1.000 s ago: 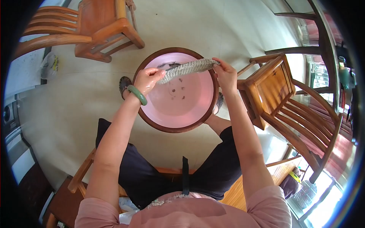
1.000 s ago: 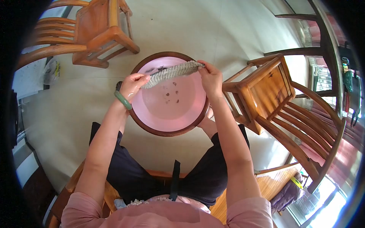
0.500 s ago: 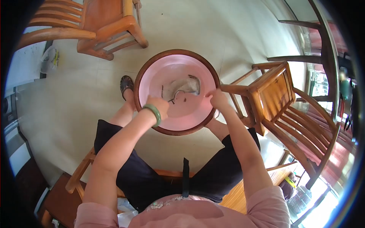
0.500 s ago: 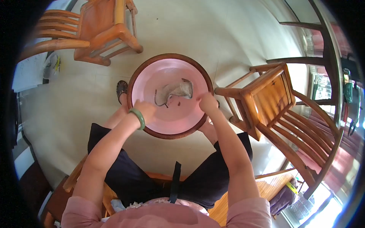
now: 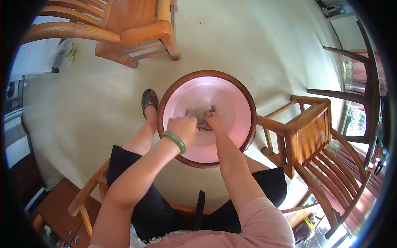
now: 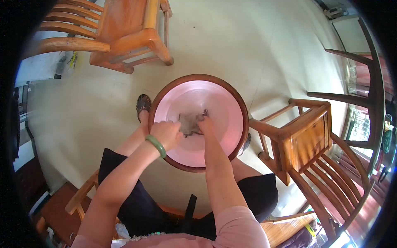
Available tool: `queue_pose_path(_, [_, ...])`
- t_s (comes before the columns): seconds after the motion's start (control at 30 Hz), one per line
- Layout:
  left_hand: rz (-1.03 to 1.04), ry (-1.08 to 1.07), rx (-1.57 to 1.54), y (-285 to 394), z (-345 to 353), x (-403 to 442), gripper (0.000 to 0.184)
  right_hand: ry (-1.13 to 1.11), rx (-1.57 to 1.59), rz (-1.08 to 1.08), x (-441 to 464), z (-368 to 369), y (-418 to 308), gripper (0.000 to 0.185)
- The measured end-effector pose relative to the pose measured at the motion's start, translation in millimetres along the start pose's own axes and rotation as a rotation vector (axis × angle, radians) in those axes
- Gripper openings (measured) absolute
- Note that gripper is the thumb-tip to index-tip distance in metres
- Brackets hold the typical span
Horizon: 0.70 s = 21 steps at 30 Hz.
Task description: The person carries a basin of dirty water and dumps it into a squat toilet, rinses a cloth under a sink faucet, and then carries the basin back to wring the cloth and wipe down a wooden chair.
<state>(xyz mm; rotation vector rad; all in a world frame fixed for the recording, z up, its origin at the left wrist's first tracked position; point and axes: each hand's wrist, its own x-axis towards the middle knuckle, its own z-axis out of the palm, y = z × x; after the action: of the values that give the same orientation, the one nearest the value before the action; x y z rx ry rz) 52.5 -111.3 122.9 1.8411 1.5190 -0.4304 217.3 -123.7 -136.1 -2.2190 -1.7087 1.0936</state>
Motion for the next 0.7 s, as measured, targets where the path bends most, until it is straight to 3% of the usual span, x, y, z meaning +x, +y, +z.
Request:
queue_pose_path(0.03, [-0.052,-0.011,-0.101,-8.2,4.7,6.3,0.027,-0.338,0.414,0.276,-9.3,-19.0,-17.9,0.038])
queue_pose_path(0.1, [-0.096,-0.013,-0.206,-27.9,27.3,26.6,0.032,-0.284,0.483,0.237,-40.4,-45.7,-53.6,0.036])
queue_pose_path(0.17, [-0.156,0.284,-0.546,-40.1,65.5,45.8,0.045,-0.168,0.595,0.102,-81.1,-51.8,-71.0,0.032])
queue_pose_path(0.2, [-0.144,0.28,-0.548,-32.7,57.3,42.8,0.045,-0.093,0.634,-0.001,-99.3,-53.4,-76.3,0.029])
queue_pose_path(0.27, [-0.716,-0.127,-1.23,-17.2,32.3,34.3,0.057,-0.12,0.768,-0.039,-144.9,-108.1,-128.4,0.02])
queue_pose_path(0.3, [-0.698,-0.128,-1.226,-17.1,33.1,33.1,0.057,-0.096,0.837,-0.056,-162.9,-125.0,-147.6,0.02])
queue_pose_path(0.33, [-0.476,-0.237,-1.396,-23.2,37.8,32.3,0.059,0.097,0.665,-0.299,-170.7,-119.4,-145.8,0.018])
queue_pose_path(0.37, [-0.243,-0.35,-1.552,-27.1,42.0,31.8,0.06,0.125,0.587,-0.356,-184.7,-138.4,-161.7,0.017])
queue_pose_path(0.4, [-0.26,-0.444,-1.713,-26.0,44.8,30.7,0.029,0.173,0.616,-0.385,-190.7,-139.8,-165.5,0.016])
queue_pose_path(0.5, [-0.308,-0.441,-1.819,-11.8,57.9,30.7,0.024,0.259,0.695,-0.403,-195.4,-138.9,-179.6,0.015])
queue_pose_path(0.57, [0.092,-0.189,-1.725,4.4,51.8,6.4,0.019,0.295,0.755,-0.387,-184.4,-132.9,-183.4,0.016])
queue_pose_path(0.63, [0.018,-0.324,-2.006,-0.2,85.7,37.1,0.017,0.515,0.743,-0.381,-160.2,-114.7,-174.1,0.014])
queue_pose_path(0.7, [-0.068,-0.469,-2.28,-8.5,125.8,74.7,0.015,0.547,0.518,-0.256,-142.1,-113.0,-166.0,0.019])
